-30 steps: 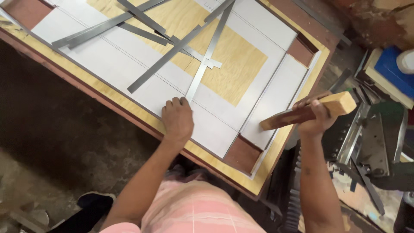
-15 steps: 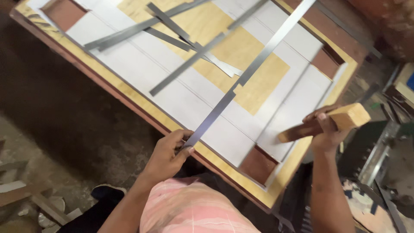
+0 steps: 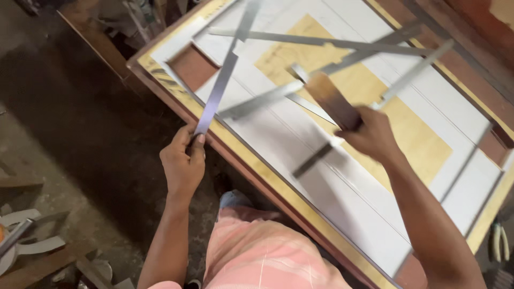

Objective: The person assembles metal frame components on a workbench. They use a wooden mallet to tap metal strips into place and a manual shear to cut metal pieces to size. The person repeatedly positions, taps, and cuts the metal strips to form a frame structure.

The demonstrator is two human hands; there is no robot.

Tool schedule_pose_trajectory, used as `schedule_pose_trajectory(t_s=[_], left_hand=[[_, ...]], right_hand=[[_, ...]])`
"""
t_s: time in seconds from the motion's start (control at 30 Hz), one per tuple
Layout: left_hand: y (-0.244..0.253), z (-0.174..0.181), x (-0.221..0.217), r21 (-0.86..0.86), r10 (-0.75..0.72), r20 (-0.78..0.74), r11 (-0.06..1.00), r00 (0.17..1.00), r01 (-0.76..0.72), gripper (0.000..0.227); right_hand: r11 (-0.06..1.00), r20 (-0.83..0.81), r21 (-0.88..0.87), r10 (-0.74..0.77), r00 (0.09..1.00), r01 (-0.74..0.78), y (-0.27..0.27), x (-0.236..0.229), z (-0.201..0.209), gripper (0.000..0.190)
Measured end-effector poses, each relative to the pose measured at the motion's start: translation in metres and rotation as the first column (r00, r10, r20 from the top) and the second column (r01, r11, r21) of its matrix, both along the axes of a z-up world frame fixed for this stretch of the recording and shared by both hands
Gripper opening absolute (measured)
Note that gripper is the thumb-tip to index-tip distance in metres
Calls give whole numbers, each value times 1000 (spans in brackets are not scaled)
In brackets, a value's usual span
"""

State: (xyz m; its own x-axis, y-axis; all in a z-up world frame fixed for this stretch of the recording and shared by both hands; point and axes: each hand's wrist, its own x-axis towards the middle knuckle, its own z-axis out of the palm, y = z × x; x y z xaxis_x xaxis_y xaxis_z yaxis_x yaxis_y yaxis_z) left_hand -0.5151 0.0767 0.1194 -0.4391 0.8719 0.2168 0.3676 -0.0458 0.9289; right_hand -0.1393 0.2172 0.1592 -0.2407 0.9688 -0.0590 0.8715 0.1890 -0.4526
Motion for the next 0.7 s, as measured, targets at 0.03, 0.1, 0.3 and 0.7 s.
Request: schedule_pose_trajectory(t_s=[0.03,0.1,0.3,0.7], left_hand=[[11,0,-18,-69,16,80,998,997,-11,18],[32,2,-52,-148,27,182,989,983,0,19],[88,0,-120,-137,-38,236,988,971,72,25],[155,-21,-165,-235,-100,-32,968,994,90,25]], right_hand=[[986,-20,87,146,989,-144,31,-30,-4,54],[983,81,24,179,980,-182,90,-83,-15,45],[956,248,71,261,933,-286,228,-152,-52,32],[971,377,-166,226,898,-174,162,-88,-31,39]])
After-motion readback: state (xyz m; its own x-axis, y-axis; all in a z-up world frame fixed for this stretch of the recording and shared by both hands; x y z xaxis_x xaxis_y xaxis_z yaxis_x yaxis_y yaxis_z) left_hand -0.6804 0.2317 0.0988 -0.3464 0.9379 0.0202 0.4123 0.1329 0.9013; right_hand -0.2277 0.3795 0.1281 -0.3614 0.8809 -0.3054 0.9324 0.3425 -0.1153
